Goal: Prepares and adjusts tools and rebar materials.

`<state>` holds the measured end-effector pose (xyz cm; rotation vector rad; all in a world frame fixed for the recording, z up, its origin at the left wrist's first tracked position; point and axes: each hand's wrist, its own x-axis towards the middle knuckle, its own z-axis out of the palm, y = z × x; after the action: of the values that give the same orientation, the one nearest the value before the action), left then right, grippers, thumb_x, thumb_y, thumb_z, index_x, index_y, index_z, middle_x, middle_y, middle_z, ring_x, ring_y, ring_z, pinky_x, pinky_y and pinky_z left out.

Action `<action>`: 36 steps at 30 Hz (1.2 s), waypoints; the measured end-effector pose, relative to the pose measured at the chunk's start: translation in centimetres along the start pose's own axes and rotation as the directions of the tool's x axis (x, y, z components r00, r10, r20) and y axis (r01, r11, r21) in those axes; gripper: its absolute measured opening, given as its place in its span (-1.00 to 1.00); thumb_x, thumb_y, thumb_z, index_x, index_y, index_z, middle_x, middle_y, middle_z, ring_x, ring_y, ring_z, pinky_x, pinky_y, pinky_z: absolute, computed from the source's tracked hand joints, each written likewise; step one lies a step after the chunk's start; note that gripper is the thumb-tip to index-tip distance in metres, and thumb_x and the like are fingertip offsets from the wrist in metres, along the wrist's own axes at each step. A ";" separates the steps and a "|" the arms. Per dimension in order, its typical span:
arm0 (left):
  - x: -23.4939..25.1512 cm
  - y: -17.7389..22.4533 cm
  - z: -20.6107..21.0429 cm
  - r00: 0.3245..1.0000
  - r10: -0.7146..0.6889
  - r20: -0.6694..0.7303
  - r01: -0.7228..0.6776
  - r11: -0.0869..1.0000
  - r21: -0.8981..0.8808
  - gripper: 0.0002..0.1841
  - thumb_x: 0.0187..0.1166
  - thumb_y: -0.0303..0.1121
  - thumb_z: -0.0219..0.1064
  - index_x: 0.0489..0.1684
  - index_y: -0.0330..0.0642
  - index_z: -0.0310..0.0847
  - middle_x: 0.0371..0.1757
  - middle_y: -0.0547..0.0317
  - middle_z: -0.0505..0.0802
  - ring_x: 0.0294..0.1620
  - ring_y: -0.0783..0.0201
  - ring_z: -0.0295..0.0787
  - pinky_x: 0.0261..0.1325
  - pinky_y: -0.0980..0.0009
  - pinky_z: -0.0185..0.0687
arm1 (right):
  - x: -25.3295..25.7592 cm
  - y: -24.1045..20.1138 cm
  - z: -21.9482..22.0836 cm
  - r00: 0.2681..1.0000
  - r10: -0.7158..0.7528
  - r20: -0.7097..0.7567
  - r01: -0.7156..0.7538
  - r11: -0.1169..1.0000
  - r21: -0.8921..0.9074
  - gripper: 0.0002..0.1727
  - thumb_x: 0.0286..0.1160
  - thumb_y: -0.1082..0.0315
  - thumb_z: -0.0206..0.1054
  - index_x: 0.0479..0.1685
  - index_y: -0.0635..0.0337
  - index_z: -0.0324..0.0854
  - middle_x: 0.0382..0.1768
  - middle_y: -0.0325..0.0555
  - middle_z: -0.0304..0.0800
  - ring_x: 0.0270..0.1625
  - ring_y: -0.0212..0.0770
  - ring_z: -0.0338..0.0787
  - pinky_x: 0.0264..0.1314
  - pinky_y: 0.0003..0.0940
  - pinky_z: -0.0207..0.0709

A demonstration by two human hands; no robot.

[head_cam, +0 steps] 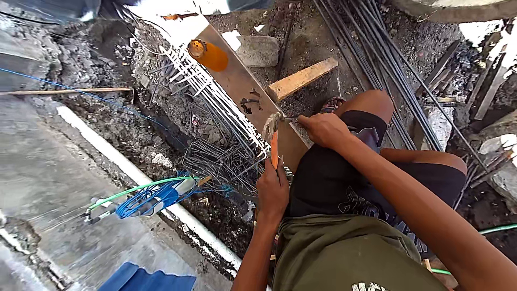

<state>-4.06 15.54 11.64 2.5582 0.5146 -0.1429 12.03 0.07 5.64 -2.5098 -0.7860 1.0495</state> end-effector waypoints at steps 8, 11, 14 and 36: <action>0.8 -2.0 1.1 0.944 -0.210 0.255 0.200 0.978 0.065 -0.63 0.84 -0.28 0.07 0.04 -0.51 0.62 -0.52 -0.13 0.74 -0.43 -0.10 0.78 -0.24 -0.04 0.67 | 0.0 -0.2 -0.2 1.000 -0.009 0.007 0.010 1.000 -0.014 -0.71 0.82 0.13 0.05 0.18 -0.03 0.64 -0.31 0.05 0.81 -0.15 0.20 0.87 -0.19 0.18 0.65; -0.7 -1.5 0.3 0.999 -0.031 -0.014 0.031 0.999 -0.028 -0.66 0.75 -0.32 0.10 -0.12 -0.51 0.63 -0.68 0.07 0.61 -0.69 0.23 0.60 -0.54 0.29 0.57 | 0.1 0.0 0.1 1.000 0.004 -0.001 -0.004 1.000 0.005 -0.73 0.80 0.17 0.05 0.17 -0.02 0.63 -0.30 0.08 0.81 -0.15 0.24 0.86 -0.21 0.22 0.64; -0.5 -2.0 1.6 0.961 0.126 -0.247 -0.135 0.991 -0.021 -0.66 0.69 -0.36 0.10 -0.09 -0.58 0.62 -0.70 0.07 0.62 -0.74 0.37 0.56 -0.58 0.48 0.54 | 0.3 0.2 0.1 1.000 0.002 -0.022 -0.003 1.000 -0.008 -0.72 0.81 0.16 0.05 0.17 -0.03 0.64 -0.31 0.06 0.81 -0.15 0.22 0.86 -0.21 0.20 0.64; -1.7 -3.2 0.9 0.992 -0.124 0.014 0.124 0.992 0.001 -0.64 0.69 -0.29 0.17 -0.12 -0.53 0.66 -0.61 -0.10 0.70 -0.61 -0.08 0.73 -0.50 -0.02 0.63 | -1.7 -2.0 -4.0 0.991 0.117 -0.059 -0.113 0.991 0.070 -0.71 0.79 0.19 0.08 0.16 0.03 0.68 -0.20 0.10 0.85 -0.02 0.21 0.86 -0.04 0.23 0.63</action>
<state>-6.82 17.06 9.75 2.5230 0.6686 -0.2049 13.20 0.37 10.26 -2.5439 -0.5848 1.0098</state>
